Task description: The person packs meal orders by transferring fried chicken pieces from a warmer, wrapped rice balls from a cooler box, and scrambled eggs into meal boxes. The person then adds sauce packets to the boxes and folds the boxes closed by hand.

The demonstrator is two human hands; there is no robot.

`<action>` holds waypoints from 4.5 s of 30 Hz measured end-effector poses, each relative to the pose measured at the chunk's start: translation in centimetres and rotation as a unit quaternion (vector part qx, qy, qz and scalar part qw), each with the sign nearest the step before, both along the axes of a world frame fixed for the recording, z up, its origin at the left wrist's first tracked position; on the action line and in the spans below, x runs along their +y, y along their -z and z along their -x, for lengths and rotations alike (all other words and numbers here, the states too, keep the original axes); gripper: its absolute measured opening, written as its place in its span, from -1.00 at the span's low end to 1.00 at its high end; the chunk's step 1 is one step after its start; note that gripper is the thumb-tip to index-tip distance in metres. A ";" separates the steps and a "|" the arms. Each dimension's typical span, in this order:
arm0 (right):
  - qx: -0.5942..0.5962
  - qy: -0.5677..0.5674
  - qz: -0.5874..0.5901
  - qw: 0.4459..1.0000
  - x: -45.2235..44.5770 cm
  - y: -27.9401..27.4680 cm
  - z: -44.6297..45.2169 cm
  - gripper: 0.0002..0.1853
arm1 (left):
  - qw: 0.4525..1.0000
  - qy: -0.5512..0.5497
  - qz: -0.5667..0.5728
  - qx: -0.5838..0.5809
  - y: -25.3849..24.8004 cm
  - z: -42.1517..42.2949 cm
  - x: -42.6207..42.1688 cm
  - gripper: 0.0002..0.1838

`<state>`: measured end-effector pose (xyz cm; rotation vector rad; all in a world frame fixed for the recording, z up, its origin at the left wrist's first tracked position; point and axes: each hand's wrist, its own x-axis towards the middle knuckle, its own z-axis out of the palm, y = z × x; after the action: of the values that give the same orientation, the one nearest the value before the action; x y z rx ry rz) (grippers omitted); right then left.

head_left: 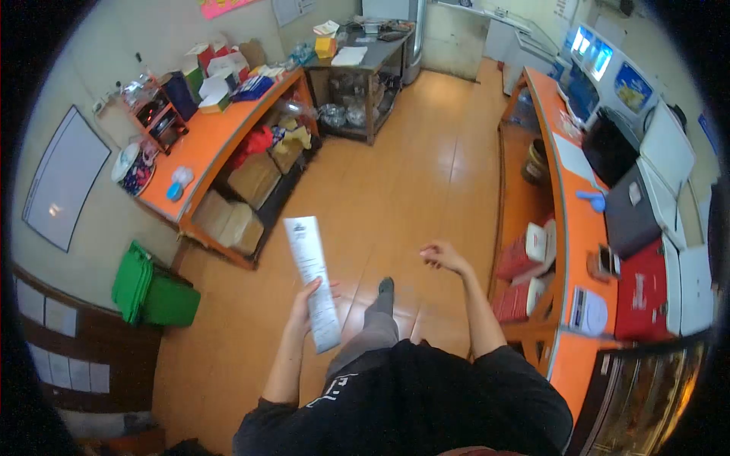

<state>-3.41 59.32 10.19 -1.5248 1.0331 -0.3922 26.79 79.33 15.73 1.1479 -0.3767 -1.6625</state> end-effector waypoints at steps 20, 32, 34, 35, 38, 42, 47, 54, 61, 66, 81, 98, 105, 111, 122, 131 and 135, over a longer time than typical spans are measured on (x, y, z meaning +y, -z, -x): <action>0.401 0.226 -0.285 0.841 -71.2 29.0 21.6 -0.75 | 0.981 0.108 0.154 0.056 -2.4 -4.0 -105.7 -0.39; 0.106 0.111 0.214 0.965 -152.5 8.3 -13.3 -0.72 | 0.952 -0.270 0.143 -0.036 -1.8 -21.1 -142.8 -0.45; 0.118 0.047 0.217 0.968 -160.8 7.3 -18.6 -0.67 | 0.944 -0.284 0.161 -0.038 -2.2 -24.1 -151.3 -0.45; 0.116 0.015 0.195 0.974 -164.1 6.2 -20.8 -0.67 | 0.942 -0.294 0.165 -0.011 -1.9 -25.1 -155.2 -0.46; 0.131 -0.053 0.212 0.967 -176.0 3.8 -24.8 -0.67 | 0.932 -0.302 0.198 0.025 -3.2 -25.6 -166.5 -0.47; 0.097 -0.004 0.304 0.948 -192.1 3.6 -27.7 -0.72 | 0.944 -0.284 0.170 0.006 -5.0 -25.2 -177.1 -0.43; 0.173 -0.122 0.410 0.888 -207.4 5.1 -35.1 -0.72 | 0.929 -0.326 0.175 -0.025 -3.8 -26.2 -181.6 -0.36; 0.207 -0.418 0.340 0.817 -223.4 10.6 -49.6 -0.15 | 0.810 -0.570 0.117 -0.066 -3.9 -22.4 -189.9 -0.31; 0.210 -0.508 0.149 0.822 -224.6 11.1 -54.1 -0.06 | 0.767 -0.630 0.060 -0.104 -5.6 -18.7 -198.4 -0.28; 0.130 -0.508 0.297 0.798 -223.4 11.9 -54.0 -0.13 | 0.748 -0.652 0.081 -0.096 -4.9 -15.8 -200.4 -0.30; -0.012 -0.489 0.119 0.864 -223.3 13.1 -53.7 -0.54 | 0.756 -0.646 0.052 -0.091 -3.8 -14.2 -204.7 -0.29; -0.105 -0.313 -0.427 0.842 -225.8 3.1 -51.7 -0.57 | 0.723 -0.673 0.139 -0.066 -0.6 -10.4 -202.0 -0.31; 0.085 -0.441 -0.043 0.892 -225.2 7.7 -47.9 -0.55 | 0.708 -0.692 0.135 -0.044 0.8 -9.9 -201.7 -0.31; 0.099 -0.462 0.270 0.839 -224.6 9.6 -48.7 -0.47 | 0.703 -0.696 0.133 -0.055 0.3 -9.6 -201.9 -0.32; 0.090 -0.413 -0.010 0.906 -222.6 12.6 -50.3 -0.52 | 0.651 -0.745 0.135 -0.058 1.5 -6.0 -198.3 -0.31; 0.012 -0.388 -0.148 0.910 -220.5 11.3 -48.8 -0.53 | 0.614 -0.778 0.118 -0.055 0.8 -1.8 -189.1 -0.33; 0.058 -0.332 -0.218 0.916 -220.0 9.7 -48.8 -0.58 | 0.596 -0.791 0.114 -0.077 1.2 1.4 -181.9 -0.34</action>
<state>45.35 -160.64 0.46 -1.3923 0.5746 0.3901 25.36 -102.55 14.57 0.8358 0.3430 0.1056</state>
